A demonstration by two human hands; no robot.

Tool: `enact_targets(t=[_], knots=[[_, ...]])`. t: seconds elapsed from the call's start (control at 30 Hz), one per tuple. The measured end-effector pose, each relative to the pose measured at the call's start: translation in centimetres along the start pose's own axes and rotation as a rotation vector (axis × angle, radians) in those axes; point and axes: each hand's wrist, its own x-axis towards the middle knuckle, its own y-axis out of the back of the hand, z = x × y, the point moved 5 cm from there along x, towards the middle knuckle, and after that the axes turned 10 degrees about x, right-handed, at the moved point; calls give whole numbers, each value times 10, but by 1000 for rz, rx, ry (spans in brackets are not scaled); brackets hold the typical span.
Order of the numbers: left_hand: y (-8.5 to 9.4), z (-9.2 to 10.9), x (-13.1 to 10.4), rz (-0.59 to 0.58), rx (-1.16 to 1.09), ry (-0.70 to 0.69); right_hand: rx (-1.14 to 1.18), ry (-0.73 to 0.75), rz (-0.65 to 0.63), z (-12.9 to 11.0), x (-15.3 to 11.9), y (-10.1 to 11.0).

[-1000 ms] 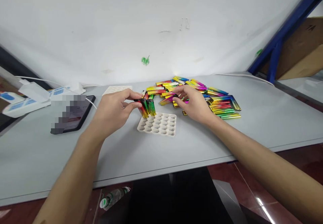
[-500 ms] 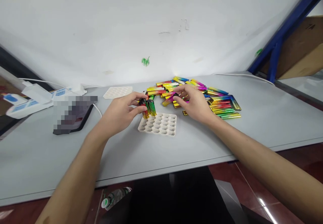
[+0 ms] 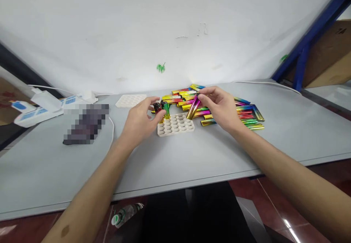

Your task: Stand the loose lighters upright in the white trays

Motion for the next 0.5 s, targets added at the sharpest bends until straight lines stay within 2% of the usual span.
enact_targets(t=[0.13, 0.2, 0.3, 0.5], knots=[[14, 20, -8, 255, 101, -168, 162, -94, -125, 1, -7, -15], [14, 32, -15, 301, 77, -257, 200, -123, -172, -2, -13, -23], [3, 45, -22, 213, -24, -317, 180, -106, -211, -9, -21, -32], [-21, 43, -22, -142, -231, -201, 93, 22, -245, -19, -26, -40]])
